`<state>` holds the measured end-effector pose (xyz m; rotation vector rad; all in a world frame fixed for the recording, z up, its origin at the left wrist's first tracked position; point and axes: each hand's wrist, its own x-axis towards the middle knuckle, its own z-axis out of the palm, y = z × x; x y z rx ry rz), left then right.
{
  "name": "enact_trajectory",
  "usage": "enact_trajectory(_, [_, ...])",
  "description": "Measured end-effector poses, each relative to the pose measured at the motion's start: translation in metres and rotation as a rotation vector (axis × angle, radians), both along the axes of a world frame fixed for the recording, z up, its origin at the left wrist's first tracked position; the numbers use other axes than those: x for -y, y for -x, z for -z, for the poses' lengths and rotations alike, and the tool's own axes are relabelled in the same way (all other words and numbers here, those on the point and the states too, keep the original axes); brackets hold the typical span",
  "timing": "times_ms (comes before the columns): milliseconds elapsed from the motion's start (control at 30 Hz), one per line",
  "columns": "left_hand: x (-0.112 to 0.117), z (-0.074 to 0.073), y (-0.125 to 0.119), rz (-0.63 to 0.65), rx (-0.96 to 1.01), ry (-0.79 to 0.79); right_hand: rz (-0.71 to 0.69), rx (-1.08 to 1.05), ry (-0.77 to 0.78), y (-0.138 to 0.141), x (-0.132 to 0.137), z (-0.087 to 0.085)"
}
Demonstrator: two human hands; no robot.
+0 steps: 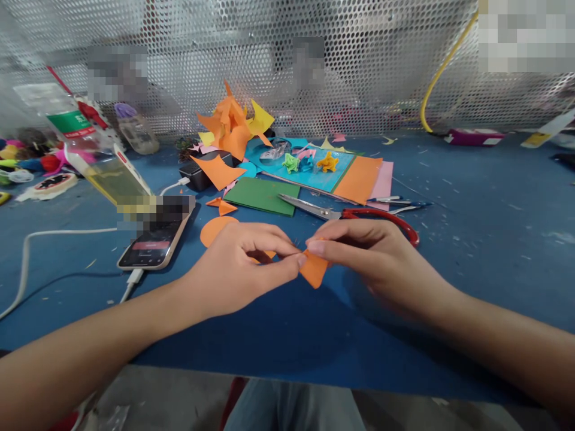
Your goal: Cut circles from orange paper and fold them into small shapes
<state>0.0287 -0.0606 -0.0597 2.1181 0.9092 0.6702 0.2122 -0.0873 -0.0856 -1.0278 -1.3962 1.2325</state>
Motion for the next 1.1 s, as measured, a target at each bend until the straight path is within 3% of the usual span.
enact_trajectory(100, [-0.002,-0.001,0.001,-0.035,-0.054,0.173,-0.048,0.041,0.085,-0.005,-0.003,-0.001])
enact_trajectory(233, [-0.008,-0.002,0.002,0.018,-0.158,0.489,-0.178,0.273,0.165,-0.009,-0.006,-0.003])
enact_trajectory(333, [-0.011,0.001,0.003,0.070,-0.286,0.559,-0.306,0.441,0.180,-0.008,-0.006,0.000])
enact_trajectory(467, [-0.012,0.009,0.005,0.113,-0.451,0.397,-0.321,0.648,-0.013,-0.004,-0.004,0.009])
enact_trajectory(600, [-0.012,0.016,0.003,0.099,-0.475,0.157,-0.273,0.797,-0.239,-0.002,-0.005,0.014])
enact_trajectory(1100, [-0.012,0.020,0.004,0.274,-0.474,-0.149,-0.333,0.986,-0.551,-0.007,-0.001,0.013])
